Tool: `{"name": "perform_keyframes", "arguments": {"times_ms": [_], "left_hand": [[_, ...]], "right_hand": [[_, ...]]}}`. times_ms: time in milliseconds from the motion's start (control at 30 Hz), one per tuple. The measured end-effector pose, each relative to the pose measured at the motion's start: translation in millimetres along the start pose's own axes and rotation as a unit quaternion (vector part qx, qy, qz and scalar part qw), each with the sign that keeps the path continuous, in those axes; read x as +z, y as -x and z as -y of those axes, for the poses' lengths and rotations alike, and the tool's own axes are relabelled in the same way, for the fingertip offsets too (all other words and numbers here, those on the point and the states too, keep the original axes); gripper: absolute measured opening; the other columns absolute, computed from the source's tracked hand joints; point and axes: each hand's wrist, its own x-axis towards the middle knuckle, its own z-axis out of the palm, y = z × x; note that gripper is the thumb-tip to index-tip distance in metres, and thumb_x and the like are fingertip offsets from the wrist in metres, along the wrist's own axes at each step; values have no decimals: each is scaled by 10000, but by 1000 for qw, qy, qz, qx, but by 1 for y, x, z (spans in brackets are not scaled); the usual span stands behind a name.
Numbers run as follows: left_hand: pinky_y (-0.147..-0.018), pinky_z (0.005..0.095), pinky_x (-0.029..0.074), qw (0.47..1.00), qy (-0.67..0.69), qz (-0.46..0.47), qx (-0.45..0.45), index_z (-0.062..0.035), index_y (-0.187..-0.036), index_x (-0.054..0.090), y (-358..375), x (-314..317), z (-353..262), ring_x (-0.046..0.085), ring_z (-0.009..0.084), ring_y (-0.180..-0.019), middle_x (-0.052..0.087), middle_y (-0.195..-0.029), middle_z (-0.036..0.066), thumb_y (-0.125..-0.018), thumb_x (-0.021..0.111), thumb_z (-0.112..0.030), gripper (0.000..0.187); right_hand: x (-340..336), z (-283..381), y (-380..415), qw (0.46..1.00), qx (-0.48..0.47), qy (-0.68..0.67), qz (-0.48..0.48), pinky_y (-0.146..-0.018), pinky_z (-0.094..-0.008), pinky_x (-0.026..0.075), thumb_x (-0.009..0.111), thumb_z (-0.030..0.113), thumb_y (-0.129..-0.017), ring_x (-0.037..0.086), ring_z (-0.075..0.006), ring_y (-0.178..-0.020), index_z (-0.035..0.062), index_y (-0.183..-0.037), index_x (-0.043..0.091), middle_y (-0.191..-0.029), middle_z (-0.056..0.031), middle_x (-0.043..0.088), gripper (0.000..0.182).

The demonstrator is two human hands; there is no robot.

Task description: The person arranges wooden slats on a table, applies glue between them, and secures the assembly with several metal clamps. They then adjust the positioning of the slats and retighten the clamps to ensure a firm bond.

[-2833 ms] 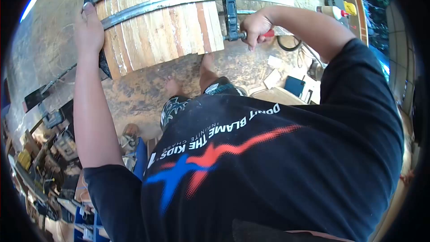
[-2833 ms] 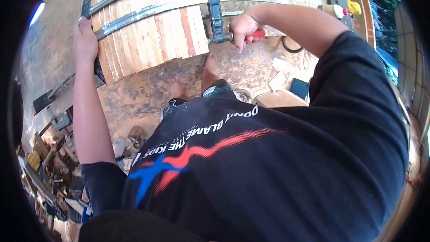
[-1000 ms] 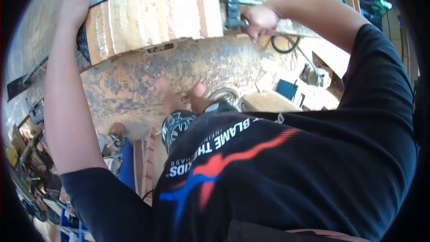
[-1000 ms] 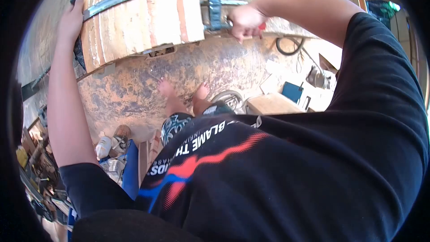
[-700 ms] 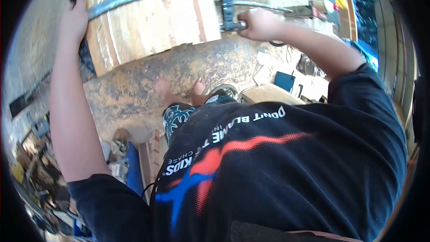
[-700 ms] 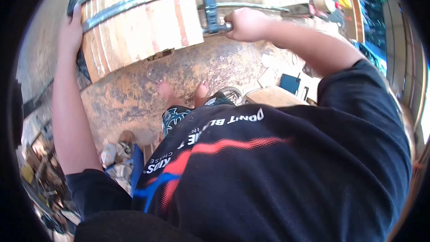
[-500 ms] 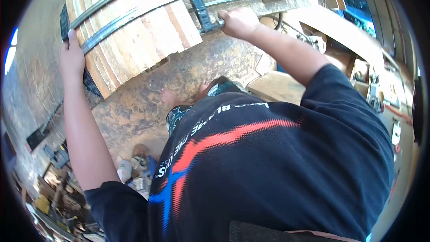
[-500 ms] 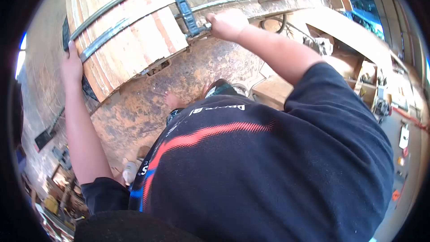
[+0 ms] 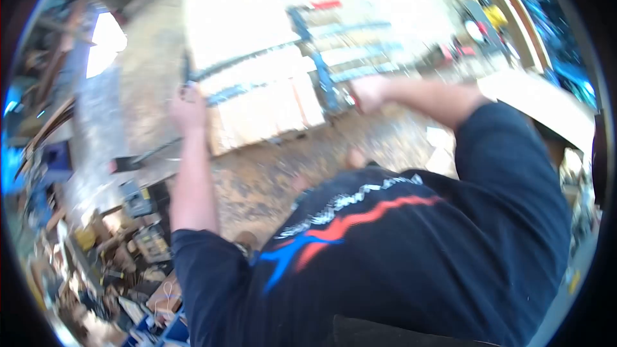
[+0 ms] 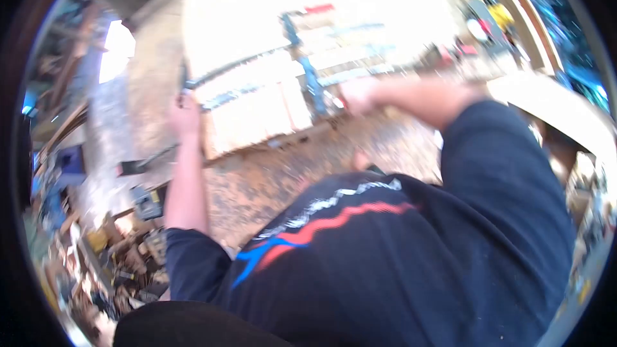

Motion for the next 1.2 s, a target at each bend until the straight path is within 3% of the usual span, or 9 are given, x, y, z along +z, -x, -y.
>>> {"name": "perform_keyframes", "arguments": {"times_ms": [67,167,200,233,267,400,567,833,1200], "left_hand": [[-1000,471,496,949,-60,-150,272,-6,-1228,658,27,-14,-38,627,399,-1142,675,-1198,216,-816,747,-187,459],[-1040,487,458,938,129,63,316,-23,-1287,623,121,14,-148,608,412,-1138,653,-1203,221,-797,696,-129,506],[-1023,471,464,910,-17,354,215,-43,-1326,617,147,1,-225,603,389,-1159,648,-1226,216,-813,653,-133,522],[-1075,486,440,858,-81,401,310,18,-1323,602,175,32,-245,587,360,-1211,647,-1267,211,-792,735,-215,595],[-1107,511,405,861,-149,244,420,49,-1341,575,214,57,-247,575,357,-1233,661,-1255,184,-772,751,-212,650],[-1123,544,377,841,-274,247,395,22,-1189,612,246,110,-273,602,306,-1109,661,-1095,151,-863,652,-222,408],[-821,418,516,878,-182,229,379,-84,-942,668,232,123,-263,720,270,-778,729,-835,106,-852,619,-171,134],[-767,489,592,860,-185,394,265,-86,-818,755,214,111,-287,737,373,-839,751,-890,184,-739,815,-388,318],[-863,441,589,754,-228,589,178,-29,-936,781,175,96,-332,726,363,-994,750,-1060,215,-790,710,-208,242]], "right_hand": [[2,2,26,988,-29,-73,-134,-812,-500,555,664,217,-825,710,-392,-946,89,-1087,688,-986,-199,734,292],[46,-21,31,955,-22,-120,-272,-802,-508,563,719,215,-774,702,-400,-931,121,-1068,643,-965,-171,728,318],[67,-34,25,921,-74,-41,-379,-784,-490,573,725,204,-773,697,-389,-913,108,-1052,637,-953,-150,715,308],[73,-40,23,908,-89,-37,-407,-770,-478,577,724,205,-779,698,-375,-910,95,-1037,627,-944,-152,706,297],[79,-44,22,897,-101,-38,-428,-756,-465,580,723,206,-784,699,-360,-908,82,-1021,618,-936,-155,697,287],[69,-54,22,905,-111,10,-410,-699,-460,587,631,133,-860,727,-341,-860,38,-983,595,-920,-174,717,160],[61,-61,21,920,-146,41,-362,-687,-462,590,642,183,-850,742,-345,-822,42,-867,693,-845,-176,738,151],[30,-60,26,982,-109,-14,-151,-859,-477,582,680,205,-824,728,-382,-1004,-8,-965,768,-1053,-247,740,271],[17,-76,-24,973,-233,7,6,-790,-486,551,633,200,-775,708,-424,-864,2,-870,772,-913,-274,719,260]]}}
